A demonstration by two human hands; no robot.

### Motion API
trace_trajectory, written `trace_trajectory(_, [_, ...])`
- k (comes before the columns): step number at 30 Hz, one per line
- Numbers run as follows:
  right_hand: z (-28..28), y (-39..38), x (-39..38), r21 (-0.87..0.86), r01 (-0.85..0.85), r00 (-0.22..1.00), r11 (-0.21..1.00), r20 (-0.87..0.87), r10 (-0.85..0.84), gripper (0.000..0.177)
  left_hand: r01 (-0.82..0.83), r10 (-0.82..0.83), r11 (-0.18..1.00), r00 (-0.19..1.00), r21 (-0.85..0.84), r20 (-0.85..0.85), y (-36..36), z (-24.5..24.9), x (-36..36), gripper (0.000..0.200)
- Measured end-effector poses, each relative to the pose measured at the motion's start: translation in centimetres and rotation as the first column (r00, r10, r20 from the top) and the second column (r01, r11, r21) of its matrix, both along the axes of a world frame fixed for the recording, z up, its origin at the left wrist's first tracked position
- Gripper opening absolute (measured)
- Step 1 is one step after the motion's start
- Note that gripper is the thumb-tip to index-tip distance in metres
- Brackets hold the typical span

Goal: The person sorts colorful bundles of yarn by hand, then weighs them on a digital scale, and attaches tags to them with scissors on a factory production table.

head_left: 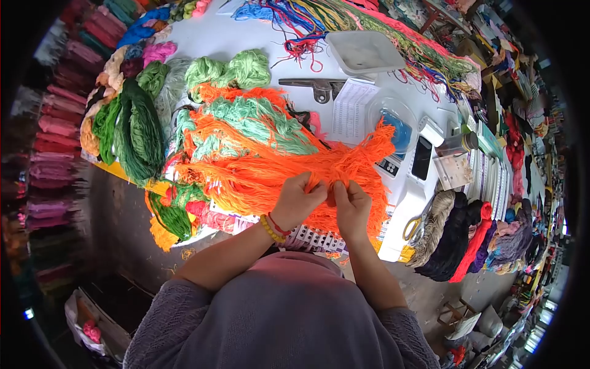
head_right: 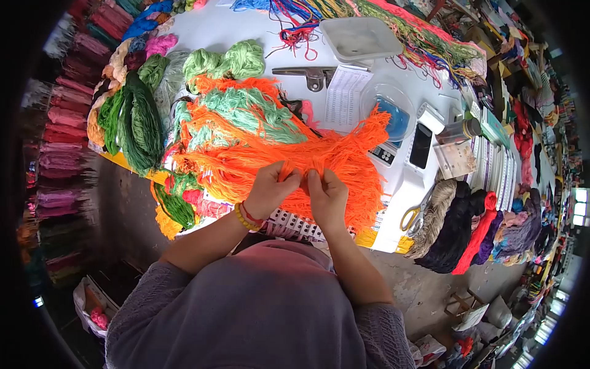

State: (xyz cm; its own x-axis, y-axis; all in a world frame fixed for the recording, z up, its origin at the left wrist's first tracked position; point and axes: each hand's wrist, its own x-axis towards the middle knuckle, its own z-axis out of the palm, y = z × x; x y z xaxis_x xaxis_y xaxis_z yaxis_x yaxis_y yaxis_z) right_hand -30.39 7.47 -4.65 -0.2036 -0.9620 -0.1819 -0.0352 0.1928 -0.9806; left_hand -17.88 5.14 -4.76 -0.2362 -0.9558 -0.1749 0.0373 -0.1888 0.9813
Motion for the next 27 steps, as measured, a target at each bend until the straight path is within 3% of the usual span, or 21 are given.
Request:
trace_trajectory(1, [0.4, -0.1, 0.3, -0.004, 0.053, 0.994, 0.999, 0.1, -0.052, 0.019, -0.001, 0.001, 1.0, 1.0, -0.001, -0.001, 0.0, 0.1, 0.1, 0.01])
trace_trajectory(3, [0.3, 0.0, 0.4, -0.004, 0.105, 0.975, 0.994, 0.198, -0.102, 0.018, -0.004, 0.04, 0.973, 0.987, 0.23, -0.154, 0.1, 0.3, 0.4, 0.01])
trace_trajectory(5, [-0.2, 0.3, 0.0, -0.03, 0.0, 0.995, 1.0, 0.1, 0.003, 0.015, -0.012, 0.046, 0.98, 0.985, 0.2, -0.167, 0.3, 0.4, 0.2, 0.01])
trace_trajectory(7, [0.3, 0.5, 0.2, -0.04, -0.013, 0.994, 0.999, 0.109, 0.017, 0.014, -0.021, 0.052, 0.985, 0.982, 0.17, -0.18, 0.5, 0.4, 0.2, 0.01])
trace_trajectory(9, [0.2, 0.7, 0.2, -0.05, -0.026, 0.992, 0.998, 0.12, 0.032, 0.013, 0.05, -0.048, 0.998, 0.998, 0.03, -0.042, 0.6, 0.0, 0.5, 0.008])
trace_trajectory(12, [-0.6, 1.0, -0.3, -0.038, -0.064, 0.998, 0.997, -0.022, 0.063, 0.011, 0.093, -0.093, 0.995, 0.996, 0.046, -0.01, 0.7, -0.5, 0.7, 0.005])
trace_trajectory(15, [0.8, 0.6, -0.3, -0.005, -0.045, 0.998, 0.999, -0.041, 0.045, 0.01, 0.039, -0.032, 0.998, 0.992, 0.051, -0.119, 0.6, -1.1, 0.7, 0.014])
trace_trajectory(16, [1.4, 0.2, -0.6, 0.044, 0.037, 0.974, 0.998, 0.222, -0.046, 0.01, 0.039, -0.033, 0.998, 0.992, 0.05, -0.121, 0.4, -0.5, 0.6, 0.014])
trace_trajectory(18, [2.1, -0.9, -1.7, 0.114, 0.188, 0.744, 0.975, 0.632, -0.217, 0.011, -0.043, 0.28, 0.904, 0.811, 0.425, -0.514, -0.6, 0.9, 0.6, 0.012])
trace_trajectory(19, [2.2, -1.6, -3.0, 0.132, 0.27, 0.577, 0.954, 0.771, -0.27, 0.011, -0.041, 0.279, 0.905, 0.81, 0.424, -0.516, -1.2, 1.3, 1.1, 0.012])
trace_trajectory(20, [1.3, -2.3, -5.3, 0.099, 0.282, 0.534, 0.954, 0.81, -0.242, 0.011, 0.034, 0.266, 0.917, 0.69, 0.398, -0.673, -1.8, 1.7, 2.4, 0.013])
trace_trajectory(21, [2.1, -3.0, -7.1, -0.018, 0.221, 0.525, 0.975, 0.844, -0.104, 0.012, 0.102, 0.248, 0.929, 0.543, 0.356, -0.802, -2.7, 2.0, 3.8, 0.015])
trace_trajectory(23, [4.9, -4.0, -10.4, -0.081, 0.205, 0.656, 0.975, 0.751, -0.076, 0.014, 0.151, 0.07, 0.974, 0.509, 0.169, -0.858, -4.7, 2.4, 7.0, 0.011])
trace_trajectory(24, [4.9, -4.5, -13.5, -0.101, 0.133, 0.667, 0.986, 0.745, -0.014, 0.016, 0.054, 0.163, 0.968, 0.612, 0.246, -0.774, -5.0, 3.8, 8.7, 0.009])
trace_trajectory(25, [6.2, -4.8, -15.5, -0.055, 0.179, 0.769, 0.982, 0.631, -0.105, 0.016, -0.022, 0.214, 0.961, 0.686, 0.274, -0.695, -5.5, 4.0, 10.9, 0.01])
trace_trajectory(27, [9.1, -4.9, -18.9, -0.01, 0.386, 0.872, 0.922, 0.33, -0.361, 0.015, -0.075, 0.138, 0.988, 0.826, 0.137, -0.547, -6.8, 3.8, 16.2, 0.015])
